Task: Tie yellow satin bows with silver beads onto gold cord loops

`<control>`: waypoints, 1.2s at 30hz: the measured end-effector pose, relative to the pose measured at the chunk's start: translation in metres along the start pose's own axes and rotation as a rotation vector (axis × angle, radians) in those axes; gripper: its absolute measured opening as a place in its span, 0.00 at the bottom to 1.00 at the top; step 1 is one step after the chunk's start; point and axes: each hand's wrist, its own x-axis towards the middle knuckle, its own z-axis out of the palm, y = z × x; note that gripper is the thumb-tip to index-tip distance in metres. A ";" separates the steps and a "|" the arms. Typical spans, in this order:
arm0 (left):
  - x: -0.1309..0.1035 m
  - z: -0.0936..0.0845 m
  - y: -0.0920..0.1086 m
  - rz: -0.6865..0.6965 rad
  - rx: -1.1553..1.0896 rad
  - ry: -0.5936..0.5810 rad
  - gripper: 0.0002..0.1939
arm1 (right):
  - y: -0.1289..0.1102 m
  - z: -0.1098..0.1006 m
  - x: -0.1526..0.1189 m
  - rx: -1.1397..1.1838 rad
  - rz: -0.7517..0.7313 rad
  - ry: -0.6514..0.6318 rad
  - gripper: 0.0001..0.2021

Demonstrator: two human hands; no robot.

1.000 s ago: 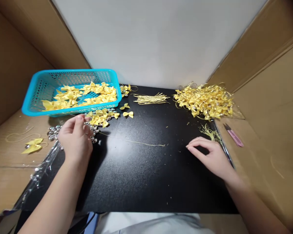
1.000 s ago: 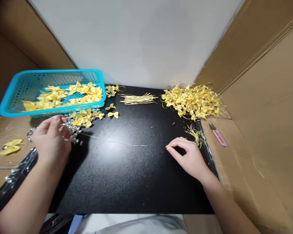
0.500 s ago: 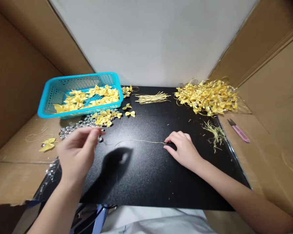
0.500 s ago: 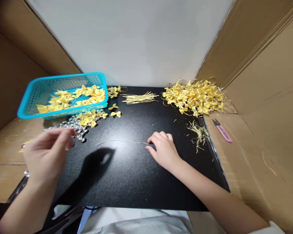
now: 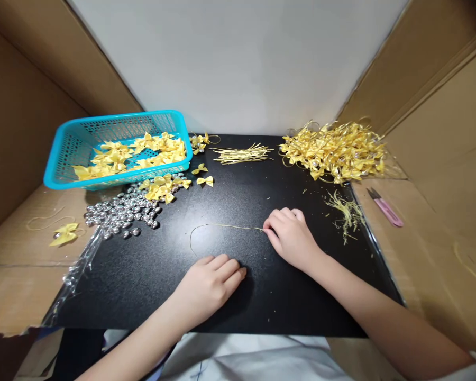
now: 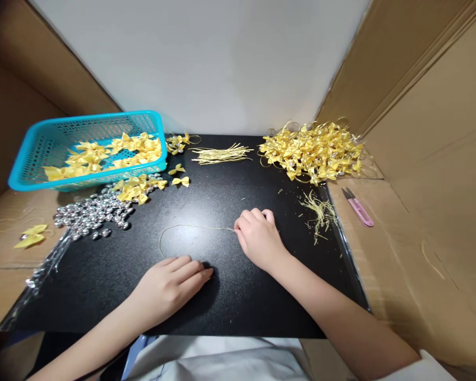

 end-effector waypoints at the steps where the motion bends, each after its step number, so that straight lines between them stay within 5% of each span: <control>1: 0.004 0.002 -0.001 0.021 0.014 -0.003 0.11 | -0.001 0.001 0.000 -0.040 -0.011 -0.001 0.06; 5: 0.016 0.006 -0.010 -0.001 -0.100 -0.005 0.09 | -0.002 0.003 0.000 -0.104 -0.026 -0.004 0.06; 12: 0.056 0.000 -0.039 -0.317 -0.515 0.109 0.15 | 0.001 -0.004 -0.002 0.012 -0.109 0.192 0.08; 17: 0.087 0.006 -0.047 -0.430 -1.303 -0.154 0.10 | 0.005 -0.008 -0.002 0.021 -0.156 0.375 0.09; 20: 0.093 0.012 -0.046 -0.534 -1.557 -0.175 0.11 | 0.008 -0.009 -0.002 -0.007 -0.174 0.436 0.09; 25: 0.091 0.017 -0.044 -0.621 -1.550 -0.092 0.10 | 0.008 -0.010 -0.003 0.031 -0.184 0.459 0.08; 29: 0.090 0.016 -0.042 -0.631 -1.441 -0.012 0.11 | 0.007 -0.016 -0.004 0.322 0.017 0.443 0.08; 36: 0.087 0.014 -0.037 -0.553 -1.159 0.034 0.11 | 0.003 -0.022 -0.004 0.518 0.115 0.258 0.07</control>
